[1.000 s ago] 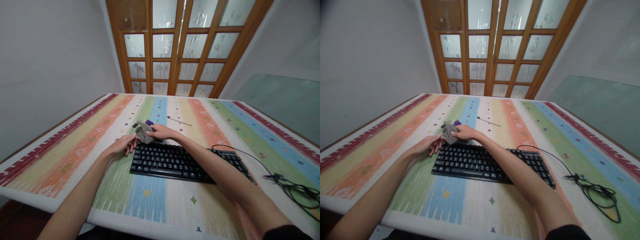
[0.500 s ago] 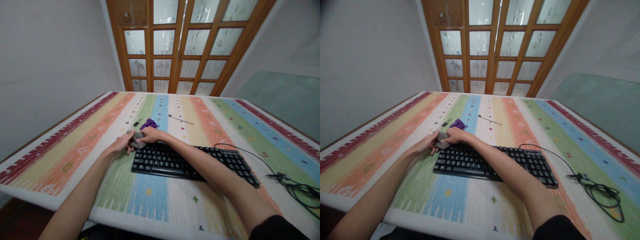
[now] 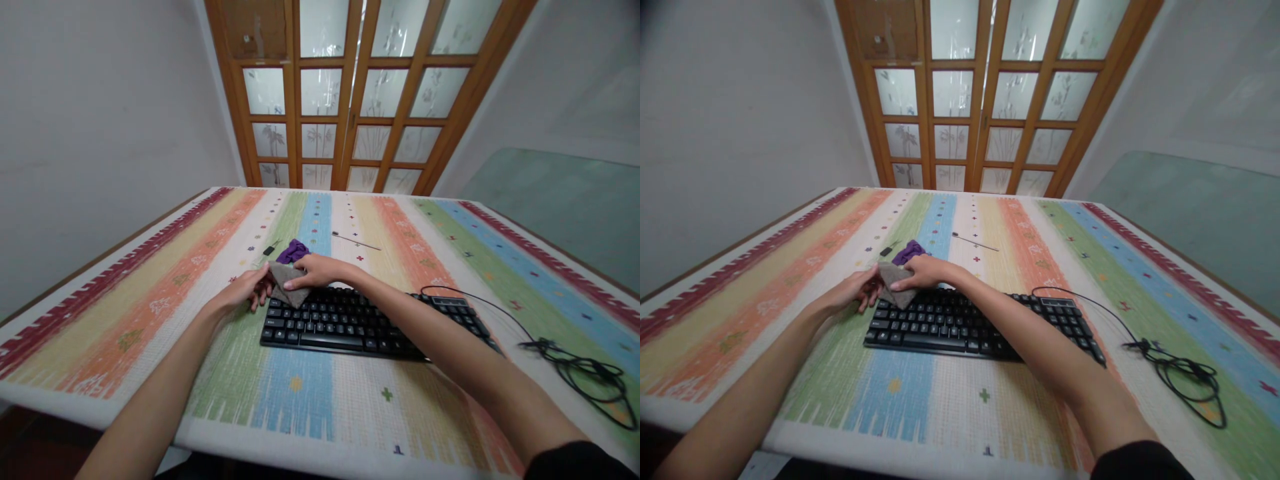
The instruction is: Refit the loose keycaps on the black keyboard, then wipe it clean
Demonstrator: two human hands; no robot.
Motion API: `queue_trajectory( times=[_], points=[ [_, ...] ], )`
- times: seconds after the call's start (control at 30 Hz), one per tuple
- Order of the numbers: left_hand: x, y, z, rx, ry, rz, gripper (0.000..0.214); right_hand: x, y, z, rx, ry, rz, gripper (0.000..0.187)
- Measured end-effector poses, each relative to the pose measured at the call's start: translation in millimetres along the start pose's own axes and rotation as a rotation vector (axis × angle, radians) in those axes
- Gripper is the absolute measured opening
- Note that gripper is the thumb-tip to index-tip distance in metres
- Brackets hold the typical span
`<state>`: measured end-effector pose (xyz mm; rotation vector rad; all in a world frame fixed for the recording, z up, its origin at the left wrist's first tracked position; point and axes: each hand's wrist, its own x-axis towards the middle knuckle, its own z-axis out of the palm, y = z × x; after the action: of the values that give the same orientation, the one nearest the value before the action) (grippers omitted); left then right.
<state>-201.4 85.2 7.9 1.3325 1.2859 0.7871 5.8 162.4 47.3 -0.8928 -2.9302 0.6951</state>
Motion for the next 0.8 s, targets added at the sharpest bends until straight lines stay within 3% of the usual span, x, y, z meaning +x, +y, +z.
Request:
queue_trajectory(
  times=[0.27,0.43,0.6,0.8],
  points=[
    [-1.4,1.7,1.3,-0.024,0.025,-0.004,0.056,9.3,8.3,14.8,-0.052,0.039,-0.060,0.026],
    [-1.7,1.8,0.9,-0.031,0.020,-0.017,0.056,5.2,8.4,8.6,-0.070,0.136,-0.040,0.020],
    [-1.6,2.7,1.6,-0.035,0.027,-0.024,0.056,-10.2,15.5,-8.7,-0.064,0.258,-0.007,0.031],
    [-2.4,3.9,2.8,-0.021,0.039,-0.021,0.056,-23.2,27.4,-4.4,0.058,-0.076,-0.044,0.036]
  ],
)
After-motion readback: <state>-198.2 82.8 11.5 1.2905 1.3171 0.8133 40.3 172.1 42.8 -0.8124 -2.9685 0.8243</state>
